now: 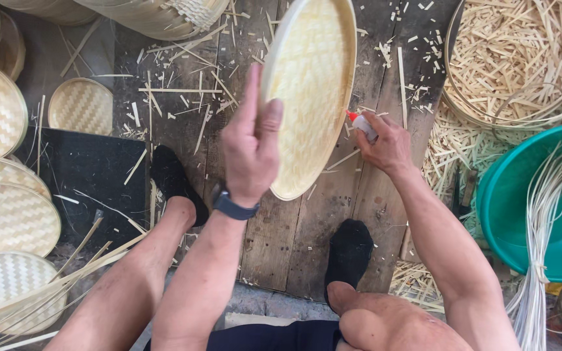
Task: The person fits a circular bamboo rim around a woven bamboo base, secures it with clips, and applies adhesive to finish the assembly.
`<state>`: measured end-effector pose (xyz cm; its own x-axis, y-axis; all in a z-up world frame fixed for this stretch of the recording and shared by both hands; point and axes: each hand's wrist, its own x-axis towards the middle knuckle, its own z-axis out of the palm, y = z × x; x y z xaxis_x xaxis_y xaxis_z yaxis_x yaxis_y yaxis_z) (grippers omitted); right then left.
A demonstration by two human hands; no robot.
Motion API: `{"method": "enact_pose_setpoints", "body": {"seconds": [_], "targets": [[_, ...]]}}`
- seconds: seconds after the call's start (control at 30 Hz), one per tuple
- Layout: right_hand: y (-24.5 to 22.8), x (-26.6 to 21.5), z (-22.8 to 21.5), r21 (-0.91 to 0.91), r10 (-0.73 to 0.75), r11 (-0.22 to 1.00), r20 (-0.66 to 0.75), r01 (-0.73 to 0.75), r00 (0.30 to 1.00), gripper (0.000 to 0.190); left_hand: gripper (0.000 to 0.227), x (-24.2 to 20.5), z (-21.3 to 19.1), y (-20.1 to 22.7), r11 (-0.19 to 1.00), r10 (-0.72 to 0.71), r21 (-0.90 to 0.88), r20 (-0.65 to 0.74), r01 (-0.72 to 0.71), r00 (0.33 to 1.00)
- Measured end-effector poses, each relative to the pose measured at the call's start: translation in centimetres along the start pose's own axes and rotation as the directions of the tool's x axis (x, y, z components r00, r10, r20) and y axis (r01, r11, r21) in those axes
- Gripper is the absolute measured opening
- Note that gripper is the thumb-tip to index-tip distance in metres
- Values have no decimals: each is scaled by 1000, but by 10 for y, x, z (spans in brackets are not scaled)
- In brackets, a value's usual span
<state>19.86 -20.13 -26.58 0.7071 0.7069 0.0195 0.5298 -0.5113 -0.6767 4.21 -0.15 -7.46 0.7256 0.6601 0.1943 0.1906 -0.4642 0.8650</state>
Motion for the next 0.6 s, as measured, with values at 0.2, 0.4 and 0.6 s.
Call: {"method": "enact_pose_setpoints", "body": {"seconds": [0.2,0.4,0.6], "targets": [[8,9,2,-77,50,996,2,-49,999,42,58,13,38,19,996,93,-20,87,-91,992],[6,12,-5,-127,35,991,43,-29,998,41,49,22,50,28,976,215,22,81,-217,973],[7,17,-7,-134,17,991,62,-9,998,40,49,21,60,28,964,253,60,82,-258,964]]}}
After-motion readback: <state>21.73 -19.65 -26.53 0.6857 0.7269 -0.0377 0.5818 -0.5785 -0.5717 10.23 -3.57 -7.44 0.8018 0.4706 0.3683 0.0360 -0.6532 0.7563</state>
